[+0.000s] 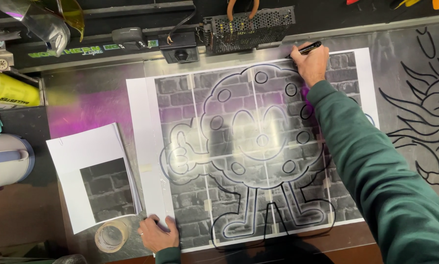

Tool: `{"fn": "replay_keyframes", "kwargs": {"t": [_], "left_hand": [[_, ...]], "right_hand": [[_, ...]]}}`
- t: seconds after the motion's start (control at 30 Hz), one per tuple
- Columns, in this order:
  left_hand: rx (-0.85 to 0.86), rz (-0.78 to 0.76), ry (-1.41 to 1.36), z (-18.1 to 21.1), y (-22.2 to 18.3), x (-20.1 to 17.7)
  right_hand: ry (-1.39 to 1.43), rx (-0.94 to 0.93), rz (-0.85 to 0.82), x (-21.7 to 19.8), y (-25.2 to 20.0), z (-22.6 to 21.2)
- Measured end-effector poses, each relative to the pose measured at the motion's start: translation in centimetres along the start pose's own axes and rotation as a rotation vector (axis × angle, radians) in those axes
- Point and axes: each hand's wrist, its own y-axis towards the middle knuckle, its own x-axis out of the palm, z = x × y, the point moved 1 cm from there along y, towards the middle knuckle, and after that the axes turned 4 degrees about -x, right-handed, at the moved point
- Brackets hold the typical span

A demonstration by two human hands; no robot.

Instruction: Trace a cartoon character design from a template onto a metal sheet using a marker.

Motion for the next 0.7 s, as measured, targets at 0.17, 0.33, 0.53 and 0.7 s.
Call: {"fn": "replay_keyframes", "kwargs": {"t": [0.17, 0.33, 0.53, 0.7], "left_hand": [[-0.011, -0.004, 0.004, 0.1, 0.1, 0.0], [-0.001, 0.009, -0.007, -0.2, 0.0, 0.2], [-0.006, -0.007, 0.001, -0.4, 0.0, 0.3], [0.004, -0.003, -0.037, -0.4, 0.0, 0.3]], "right_hand": [[-0.024, -0.007, 0.01, 0.1, -0.2, -0.4], [-0.025, 0.02, 0.002, 0.3, -0.5, -0.8], [-0.014, 0.015, 0.035, 0.7, -0.5, -1.3], [0.044, 0.034, 0.045, 1.3, -0.4, -2.3]]}}
